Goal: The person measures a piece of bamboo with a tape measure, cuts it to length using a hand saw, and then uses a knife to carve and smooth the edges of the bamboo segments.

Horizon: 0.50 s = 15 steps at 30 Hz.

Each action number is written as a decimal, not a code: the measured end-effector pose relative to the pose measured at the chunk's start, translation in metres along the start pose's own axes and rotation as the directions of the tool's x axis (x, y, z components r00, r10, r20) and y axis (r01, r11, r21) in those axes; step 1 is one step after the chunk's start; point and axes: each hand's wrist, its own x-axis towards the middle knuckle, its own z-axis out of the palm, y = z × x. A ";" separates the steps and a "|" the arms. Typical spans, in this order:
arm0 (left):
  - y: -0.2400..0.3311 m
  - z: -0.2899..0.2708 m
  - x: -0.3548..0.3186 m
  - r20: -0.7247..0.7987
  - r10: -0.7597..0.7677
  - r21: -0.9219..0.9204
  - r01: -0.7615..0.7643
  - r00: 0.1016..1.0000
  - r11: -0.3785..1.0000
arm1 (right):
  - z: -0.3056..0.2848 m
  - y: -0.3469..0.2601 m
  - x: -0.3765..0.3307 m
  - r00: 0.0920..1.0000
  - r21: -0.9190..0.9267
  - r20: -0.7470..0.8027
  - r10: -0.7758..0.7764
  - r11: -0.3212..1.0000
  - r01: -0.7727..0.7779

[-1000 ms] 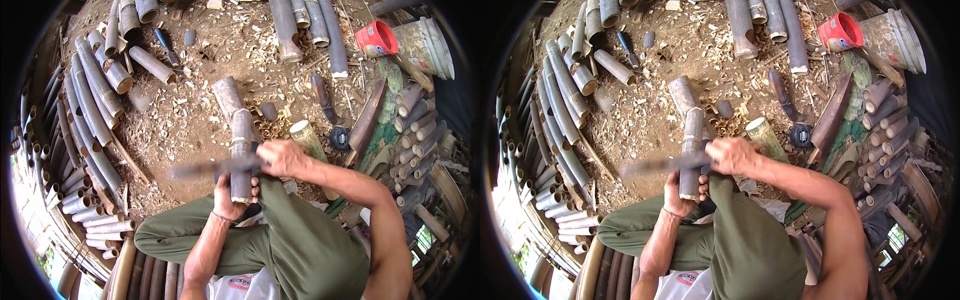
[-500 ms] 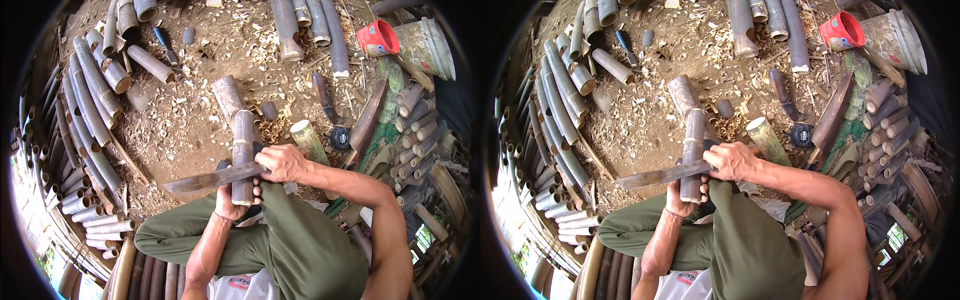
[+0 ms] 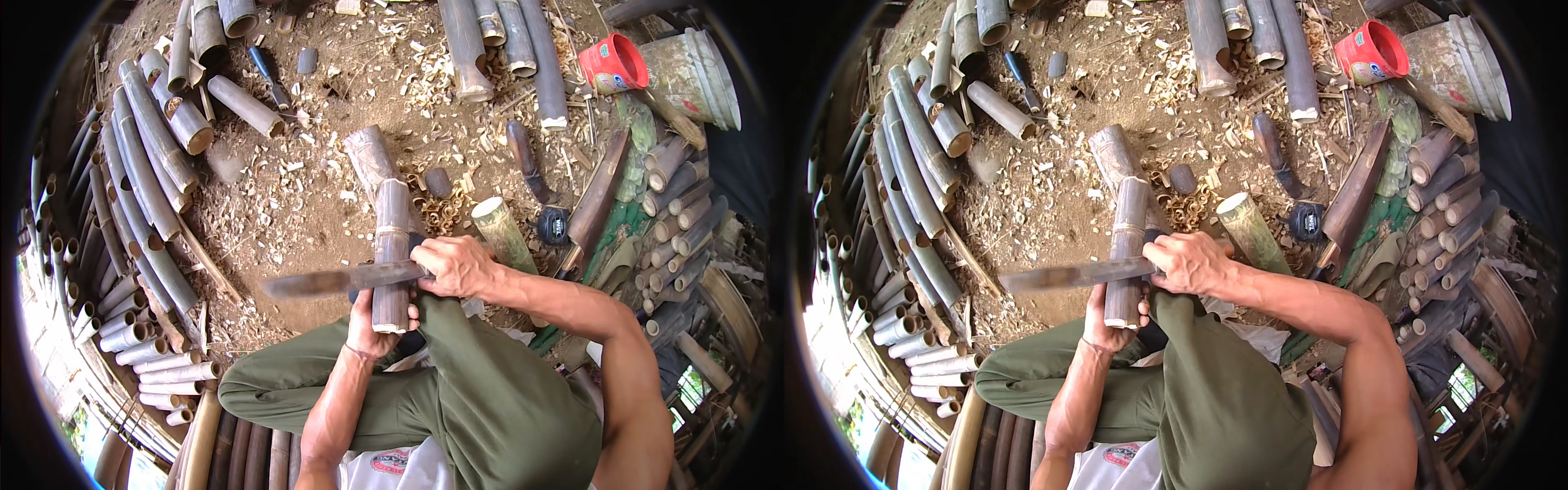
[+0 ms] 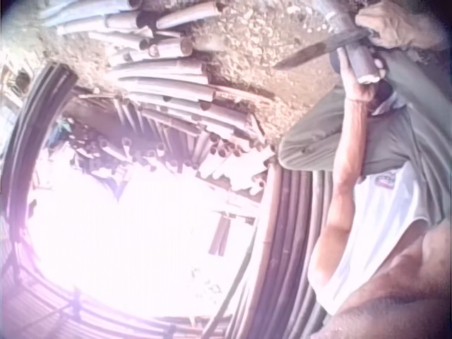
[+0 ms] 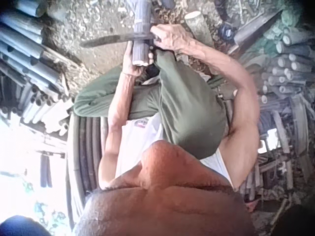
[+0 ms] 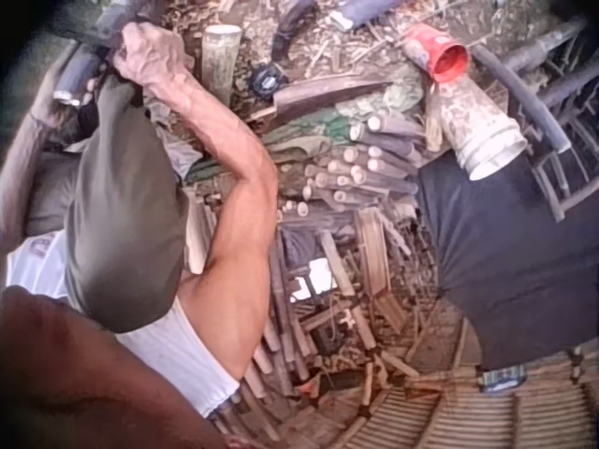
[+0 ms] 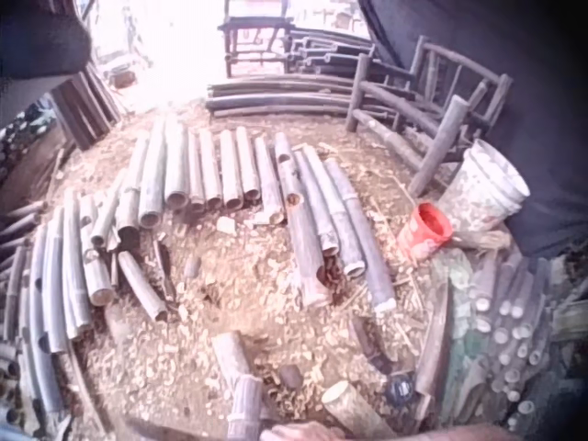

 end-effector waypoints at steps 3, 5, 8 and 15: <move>0.005 0.000 0.005 0.021 -0.026 0.005 0.026 0.999 1.000 | 0.001 0.032 0.011 0.938 -0.090 0.072 0.340 0.938 -0.333; 0.004 0.000 0.008 0.059 -0.030 -0.016 0.031 0.998 0.999 | -0.003 0.030 0.008 0.928 -0.076 0.127 0.349 0.937 -0.342; 0.002 0.006 0.006 0.102 -0.035 -0.040 0.039 0.994 0.998 | -0.008 0.005 0.003 0.999 -0.004 0.031 -0.033 0.999 0.033; 0.005 -0.002 0.009 0.073 -0.041 0.032 0.039 0.996 0.999 | -0.014 0.000 0.002 0.999 0.113 0.042 -0.027 0.993 0.022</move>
